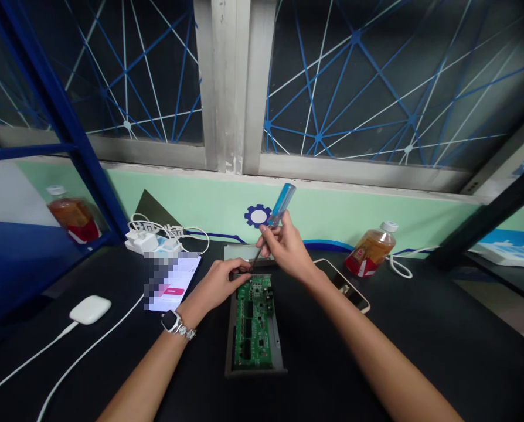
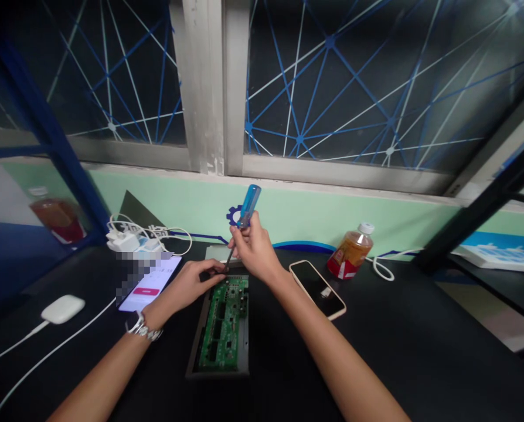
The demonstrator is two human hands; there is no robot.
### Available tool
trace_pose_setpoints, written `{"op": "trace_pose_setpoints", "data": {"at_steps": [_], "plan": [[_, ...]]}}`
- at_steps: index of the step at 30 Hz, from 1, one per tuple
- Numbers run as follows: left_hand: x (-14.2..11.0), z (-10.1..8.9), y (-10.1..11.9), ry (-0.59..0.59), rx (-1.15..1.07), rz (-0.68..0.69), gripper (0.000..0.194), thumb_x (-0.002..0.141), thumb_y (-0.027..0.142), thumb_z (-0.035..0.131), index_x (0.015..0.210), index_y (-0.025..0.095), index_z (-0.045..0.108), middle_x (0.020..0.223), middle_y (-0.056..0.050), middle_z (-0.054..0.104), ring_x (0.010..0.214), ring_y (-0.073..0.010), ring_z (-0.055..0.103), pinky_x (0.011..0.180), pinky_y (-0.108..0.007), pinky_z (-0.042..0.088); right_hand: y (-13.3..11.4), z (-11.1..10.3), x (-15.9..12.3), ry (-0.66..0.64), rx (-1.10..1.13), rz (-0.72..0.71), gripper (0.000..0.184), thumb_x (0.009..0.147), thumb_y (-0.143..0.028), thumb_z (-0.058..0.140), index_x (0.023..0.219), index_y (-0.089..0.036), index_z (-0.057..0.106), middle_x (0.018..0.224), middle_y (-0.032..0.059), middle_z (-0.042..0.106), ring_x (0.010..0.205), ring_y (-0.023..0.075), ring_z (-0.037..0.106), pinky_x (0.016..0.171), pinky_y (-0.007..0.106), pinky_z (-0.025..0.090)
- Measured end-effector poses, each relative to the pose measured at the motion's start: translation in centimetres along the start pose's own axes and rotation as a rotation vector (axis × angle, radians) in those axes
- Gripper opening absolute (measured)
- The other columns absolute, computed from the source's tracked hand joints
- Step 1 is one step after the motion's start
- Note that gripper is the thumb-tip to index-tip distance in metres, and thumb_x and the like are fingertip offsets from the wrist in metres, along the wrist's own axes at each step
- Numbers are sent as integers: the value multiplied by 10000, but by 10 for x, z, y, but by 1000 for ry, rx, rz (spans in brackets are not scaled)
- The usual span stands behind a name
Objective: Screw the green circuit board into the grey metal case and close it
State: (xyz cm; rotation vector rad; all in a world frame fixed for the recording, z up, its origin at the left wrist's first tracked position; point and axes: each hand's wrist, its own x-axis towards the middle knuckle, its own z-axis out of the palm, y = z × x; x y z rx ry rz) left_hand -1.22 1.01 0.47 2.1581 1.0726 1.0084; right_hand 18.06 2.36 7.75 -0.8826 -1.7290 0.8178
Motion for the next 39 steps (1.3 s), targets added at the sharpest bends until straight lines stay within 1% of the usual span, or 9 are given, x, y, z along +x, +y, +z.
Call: {"op": "trace_pose_setpoints", "data": {"at_steps": [4,9,15,26,29,32,35,37,39], "plan": [[1,-4,-5,59,68,53,144,902,277,592,963,214,707,981,-50,715,902,-194,659,815,-306,501,5,15,7,-76,-88,-20,223,941,-410,483,1012,-251,343,712,-21,652,500,127,601,483,249,482],[1,-4,-14,60,112,51,131,900,253,590,923,209,711,936,-52,698,888,-200,645,809,-308,488,16,26,8,-96,-172,-48,219,949,-391,471,1060,-250,347,707,-14,661,533,140,617,507,250,484],[0,-3,-20,39,146,41,110,892,240,594,892,208,699,930,-51,692,908,-209,636,821,-311,474,21,29,7,-103,-180,-41,207,953,-391,460,1047,-245,348,714,-4,673,500,132,606,489,242,469],[-1,-2,-25,40,161,29,78,870,208,607,873,208,686,903,-37,691,888,-202,639,812,-301,469,20,32,6,-129,-257,-36,190,957,-399,458,1001,-251,346,726,-10,680,556,148,631,553,253,475],[-1,1,-22,85,107,21,71,849,225,644,909,199,671,894,-37,689,848,-192,643,785,-292,479,22,33,6,-110,-256,-34,204,946,-405,479,1000,-253,354,719,-12,678,571,156,637,557,255,471],[1,8,-17,164,-16,-19,157,824,268,690,953,185,653,884,-36,696,811,-181,652,753,-276,500,25,35,6,-82,-253,-24,227,929,-419,513,998,-255,372,686,-23,663,570,161,633,547,251,462],[2,14,-15,218,-128,-82,154,820,293,698,901,168,659,837,-34,712,731,-169,660,706,-266,517,29,35,7,-68,-237,12,256,908,-452,547,983,-244,419,646,-32,632,561,158,625,539,248,464],[3,16,-15,225,-195,-113,135,824,285,692,868,159,674,808,-36,725,709,-170,670,693,-265,525,29,33,7,-103,-203,42,271,887,-456,580,975,-223,473,665,-21,628,575,152,628,546,247,479],[4,16,-17,208,-269,-136,131,826,277,687,863,152,692,809,-46,741,736,-184,690,704,-271,536,28,28,9,-182,-149,65,270,869,-422,613,989,-193,538,734,6,646,631,149,638,562,243,499]]}}
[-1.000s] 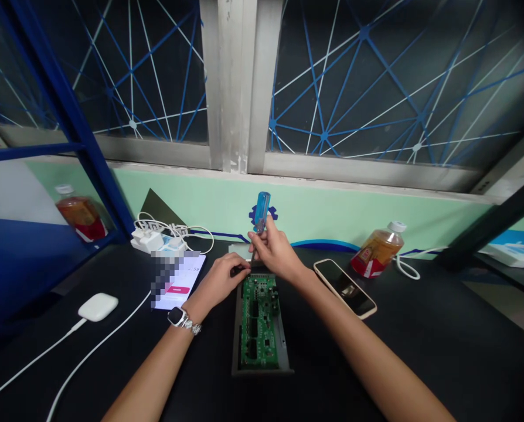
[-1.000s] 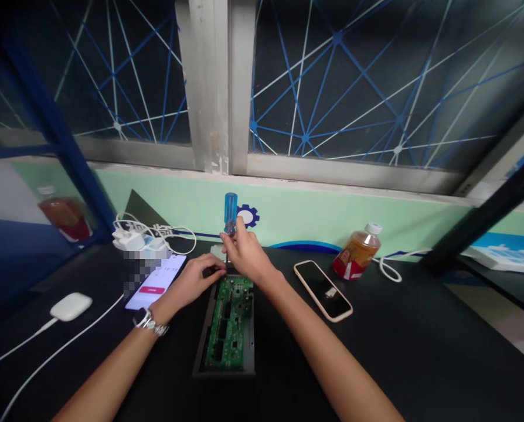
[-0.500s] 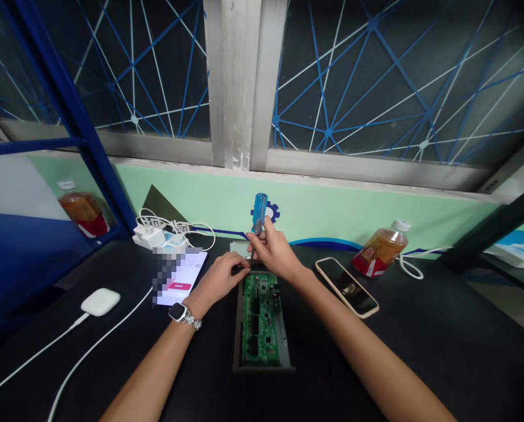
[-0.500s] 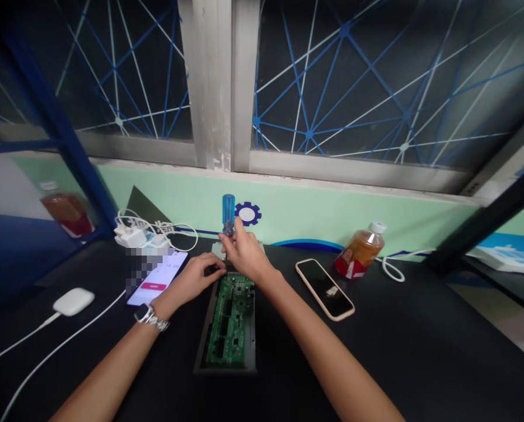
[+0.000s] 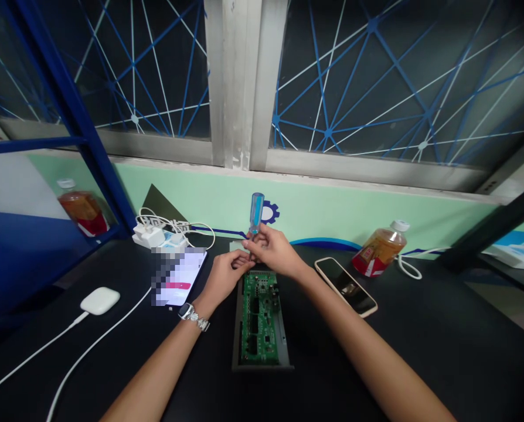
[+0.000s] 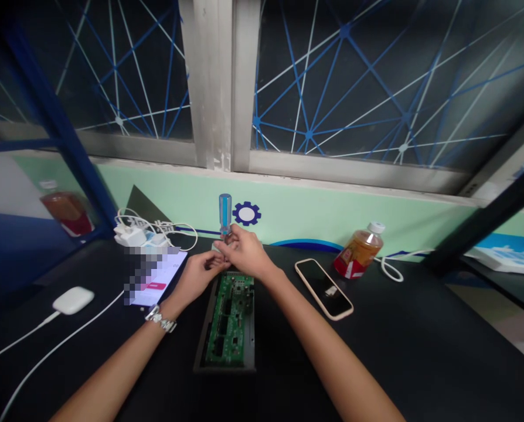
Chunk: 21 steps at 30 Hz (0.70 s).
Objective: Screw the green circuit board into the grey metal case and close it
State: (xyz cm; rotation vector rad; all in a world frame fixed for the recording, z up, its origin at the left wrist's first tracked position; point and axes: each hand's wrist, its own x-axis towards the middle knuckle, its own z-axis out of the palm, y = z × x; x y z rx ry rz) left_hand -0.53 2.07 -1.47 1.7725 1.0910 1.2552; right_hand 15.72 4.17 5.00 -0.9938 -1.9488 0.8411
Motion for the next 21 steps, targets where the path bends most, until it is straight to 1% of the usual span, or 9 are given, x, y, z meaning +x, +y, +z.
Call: {"op": "trace_pose_setpoints", "data": {"at_steps": [3,5,8,10,12,14,17,19,21], "plan": [[1,-3,0,-74,-81,-29,160,847,281,661,914,146,713,870,-66,760,823,-209,714,772,-296,552,-2,-9,0,-150,114,35,283,877,-351,604,1079,-153,599,885,61,674,710,150,642,565,241,526],[1,-5,2,-124,-107,-15,190,874,279,623,974,148,716,931,-74,763,894,-217,715,842,-316,548,-2,-13,-1,-212,191,74,288,887,-320,584,1107,-137,615,955,84,680,714,143,643,577,251,547],[0,-5,4,-159,-102,24,220,909,269,567,1027,153,710,1005,-79,753,966,-216,702,899,-325,529,-1,-15,-1,-241,253,102,263,888,-308,584,1069,-126,642,895,72,694,682,138,658,633,277,570],[0,-4,5,-143,-79,41,224,910,271,565,1050,155,696,1020,-81,745,954,-207,699,888,-316,529,0,-14,-1,-214,235,92,242,881,-311,596,1026,-127,657,781,46,692,651,144,664,651,284,568],[-1,-1,5,-85,-34,56,216,886,281,606,1050,160,677,991,-74,740,911,-196,698,858,-302,531,1,-11,0,-159,185,62,208,861,-309,623,961,-133,671,691,26,676,630,149,665,643,275,554],[-1,2,4,10,37,66,209,837,305,673,994,168,663,917,-55,734,840,-185,689,797,-283,533,3,-8,0,-102,132,30,177,835,-310,653,880,-140,673,641,15,661,611,150,660,610,254,529],[-1,6,2,129,122,64,206,776,335,739,846,172,634,769,-17,699,697,-159,644,668,-247,509,5,-3,1,-11,45,2,184,805,-330,684,771,-154,644,598,3,637,559,136,624,541,226,478],[-1,7,1,140,128,58,191,782,326,731,781,169,624,710,-1,679,634,-142,614,612,-231,484,6,1,1,52,-5,-5,211,793,-346,697,726,-162,616,578,-7,620,529,123,595,517,216,450],[0,7,0,111,102,47,159,802,302,707,764,162,642,707,-5,687,629,-141,621,609,-230,483,7,4,0,96,-20,2,241,788,-366,705,709,-168,593,569,-12,613,519,120,587,513,215,445]]}}
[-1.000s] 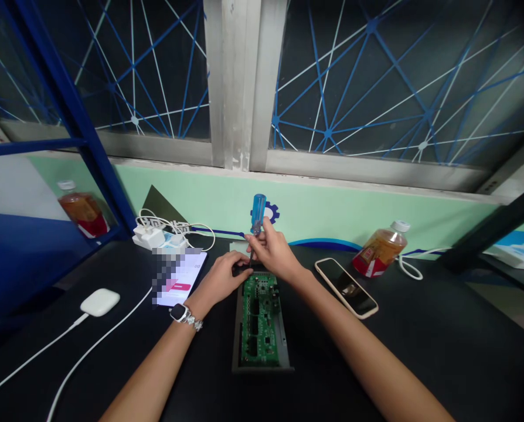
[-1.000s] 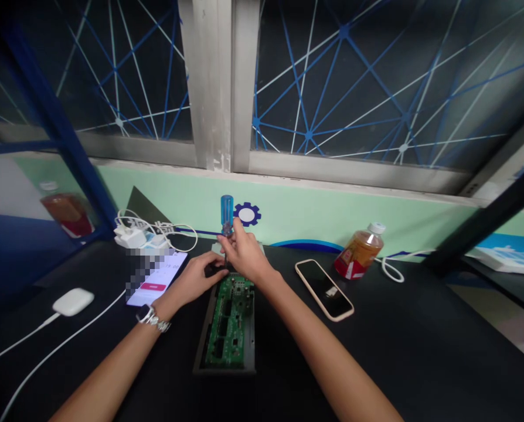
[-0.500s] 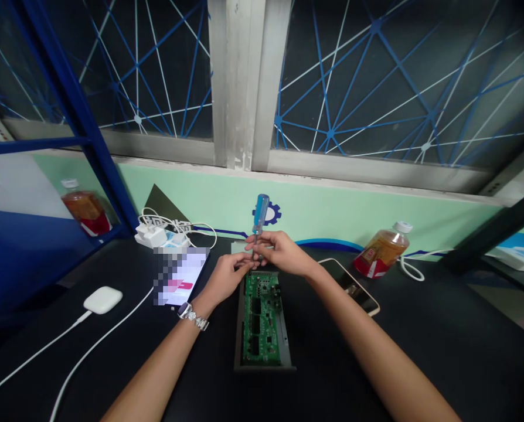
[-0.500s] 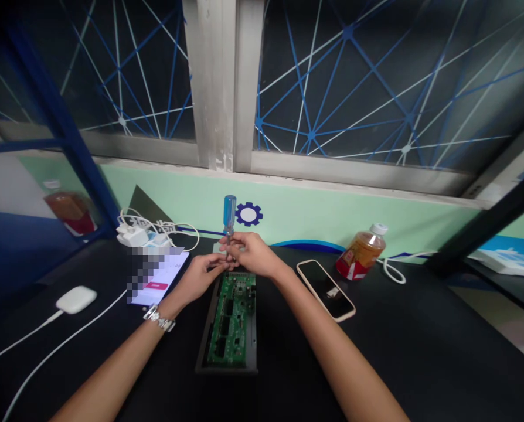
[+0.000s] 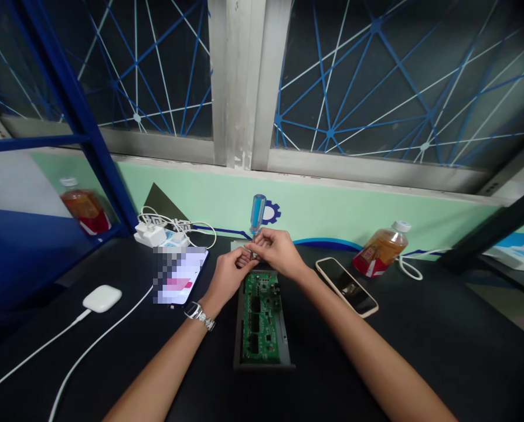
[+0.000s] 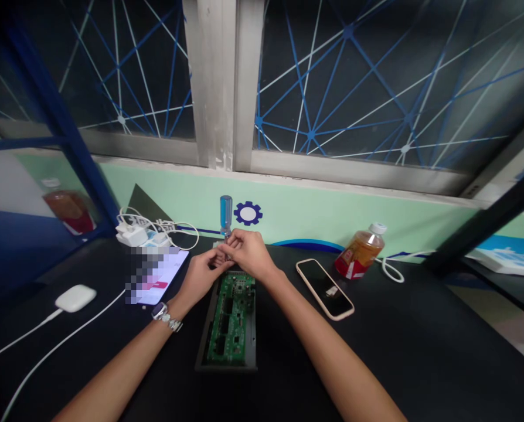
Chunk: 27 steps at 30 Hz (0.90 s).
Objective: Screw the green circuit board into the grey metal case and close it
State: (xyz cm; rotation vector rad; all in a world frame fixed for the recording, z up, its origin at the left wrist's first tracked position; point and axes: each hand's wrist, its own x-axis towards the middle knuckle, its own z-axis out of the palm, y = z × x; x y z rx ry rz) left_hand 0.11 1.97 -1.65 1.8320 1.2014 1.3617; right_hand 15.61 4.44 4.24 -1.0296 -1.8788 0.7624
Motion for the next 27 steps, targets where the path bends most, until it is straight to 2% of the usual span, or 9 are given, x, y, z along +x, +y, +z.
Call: {"op": "trace_pose_setpoints", "data": {"at_steps": [4,9,11,13,16,18,23,27], "plan": [[1,-6,1,-99,-69,-31,126,827,274,671,828,154,708,780,-39,742,718,-184,682,688,-268,524,-2,-1,0,1,3,17,277,771,-414,726,750,-169,600,626,2,648,560,136,624,540,230,474],[1,-11,6,-208,-130,-30,193,882,296,601,883,155,733,861,-63,760,828,-222,706,780,-315,544,-13,-15,0,-249,246,99,336,794,-376,702,1041,-156,643,973,62,711,605,130,651,596,276,555],[1,-12,8,-236,-149,-12,226,906,311,567,935,156,730,911,-67,758,882,-228,701,814,-322,541,-17,-19,0,-306,313,133,298,827,-350,660,1036,-137,660,972,75,717,626,135,659,612,285,570],[1,-11,10,-256,-155,15,250,927,311,535,990,153,720,974,-73,751,927,-225,692,844,-321,531,-18,-20,0,-313,294,153,256,844,-333,635,985,-124,679,851,69,727,611,140,659,583,270,558],[0,-8,10,-249,-171,33,250,928,301,539,1071,150,680,1013,-78,737,921,-203,692,856,-309,527,-14,-18,0,-267,258,144,224,833,-325,650,939,-130,681,662,32,695,569,143,651,550,250,530],[-1,-5,9,-184,-147,29,250,890,299,604,1095,163,650,997,-68,734,891,-189,693,838,-293,532,-9,-14,0,-212,258,115,199,807,-325,682,881,-141,665,601,8,662,550,140,643,559,248,523],[-2,1,5,22,49,22,185,780,313,731,844,172,628,763,-9,696,667,-144,628,640,-234,499,1,-3,0,-57,194,65,217,768,-337,721,775,-165,590,604,-1,637,522,137,628,508,231,482],[-1,1,4,15,-24,-24,161,797,299,706,770,157,636,727,-16,698,639,-148,636,615,-237,500,2,2,0,41,77,50,277,762,-399,728,743,-179,561,597,-11,612,525,136,615,505,231,477]]}}
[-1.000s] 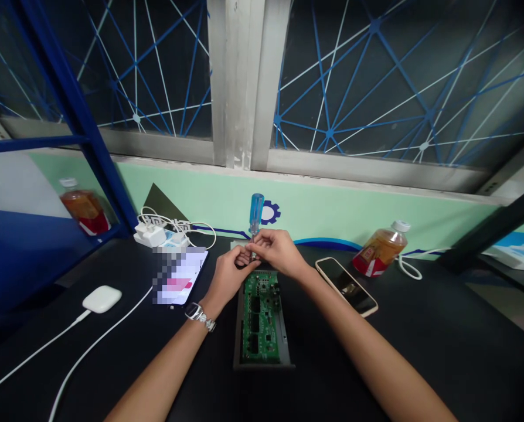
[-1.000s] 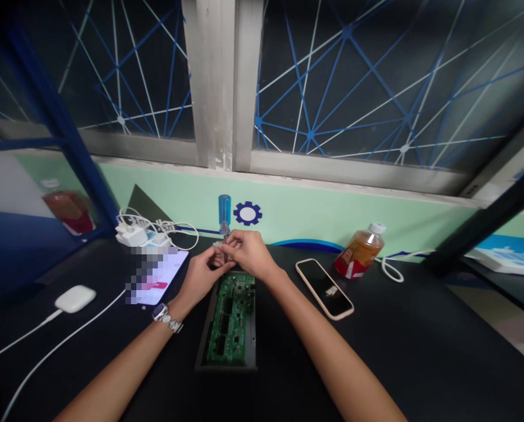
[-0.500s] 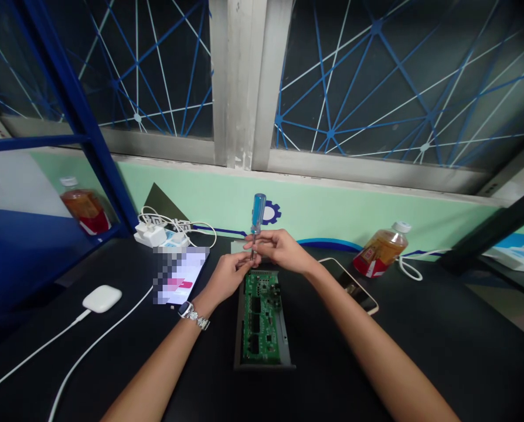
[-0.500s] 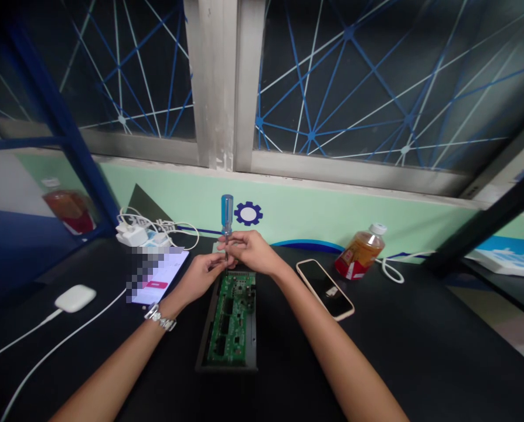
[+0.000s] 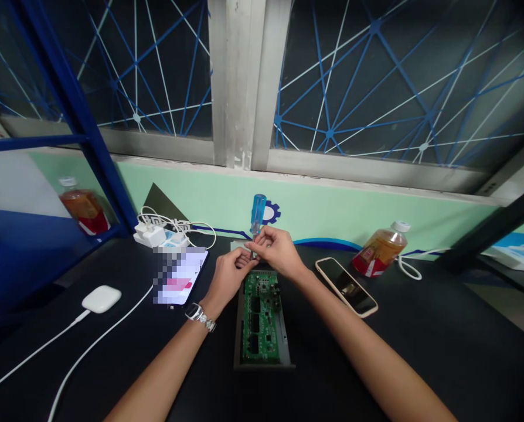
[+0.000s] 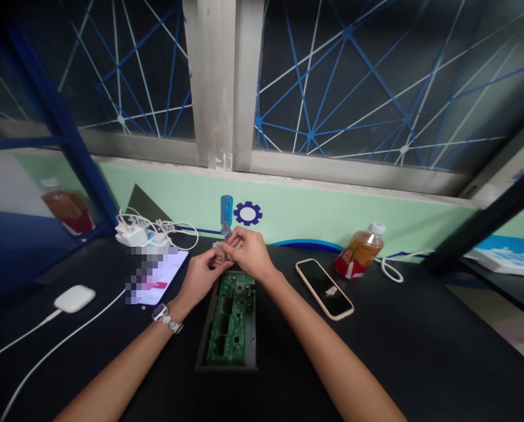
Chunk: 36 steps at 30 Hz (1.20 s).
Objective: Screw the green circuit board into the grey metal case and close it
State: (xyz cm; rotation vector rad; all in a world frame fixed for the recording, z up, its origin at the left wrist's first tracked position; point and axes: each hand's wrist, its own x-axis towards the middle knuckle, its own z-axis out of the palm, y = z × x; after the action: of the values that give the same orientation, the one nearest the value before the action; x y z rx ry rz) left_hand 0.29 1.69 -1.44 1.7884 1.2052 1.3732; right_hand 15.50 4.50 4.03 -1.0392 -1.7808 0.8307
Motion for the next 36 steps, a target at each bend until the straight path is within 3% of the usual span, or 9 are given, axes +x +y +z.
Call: {"op": "trace_pose_setpoints", "data": {"at_steps": [2,5,8,12,15,19,25,27,36], "plan": [[1,-2,0,-46,-62,-34,148,801,294,698,785,149,672,750,-37,724,684,-177,672,652,-260,524,-3,-2,0,-20,-19,-2,285,755,-418,734,798,-177,588,694,6,655,555,134,627,526,237,493],[3,-8,1,-160,-144,-50,156,843,290,650,851,148,715,829,-63,755,786,-210,707,745,-296,549,-11,-9,0,-201,85,22,290,791,-396,701,960,-169,639,891,43,697,593,129,652,581,265,537],[4,-11,2,-251,-172,-26,212,894,305,587,933,151,727,926,-77,760,878,-220,710,847,-329,544,-16,-15,-1,-311,199,72,272,825,-365,658,977,-139,668,815,47,698,599,135,651,634,298,565],[3,-10,4,-267,-173,19,243,900,328,580,1012,149,702,1004,-90,745,928,-215,700,892,-338,531,-10,-13,0,-231,159,64,224,793,-356,690,843,-140,665,610,8,648,553,145,632,594,285,538],[2,-5,3,-140,-103,24,263,831,340,674,1015,151,672,901,-64,740,800,-182,692,776,-288,551,-3,-6,0,-101,51,-1,222,763,-353,717,727,-166,604,592,-10,623,526,125,589,533,238,469],[1,-1,-1,6,-15,-8,194,778,333,726,813,152,664,719,-26,707,637,-156,647,617,-245,521,-2,-1,0,52,-126,-51,295,748,-408,731,673,-180,559,599,-18,594,539,114,538,528,226,422],[2,-5,-4,-137,-154,-37,185,853,299,631,911,151,728,878,-73,764,827,-226,719,768,-315,560,-10,-12,2,-192,-10,-22,315,813,-379,671,1021,-143,663,775,38,696,661,155,644,624,272,521],[2,-7,-4,-187,-188,-36,219,873,294,607,988,153,728,947,-83,764,881,-233,719,826,-340,559,-10,-15,2,-250,36,-11,285,829,-355,646,998,-129,688,750,42,698,659,164,658,628,285,539],[2,-9,0,-260,-150,4,238,921,285,540,1024,157,713,985,-91,755,917,-224,709,848,-338,544,-9,-3,-2,-67,49,13,296,786,-428,706,696,-174,583,515,-2,622,446,133,582,483,247,473]]}}
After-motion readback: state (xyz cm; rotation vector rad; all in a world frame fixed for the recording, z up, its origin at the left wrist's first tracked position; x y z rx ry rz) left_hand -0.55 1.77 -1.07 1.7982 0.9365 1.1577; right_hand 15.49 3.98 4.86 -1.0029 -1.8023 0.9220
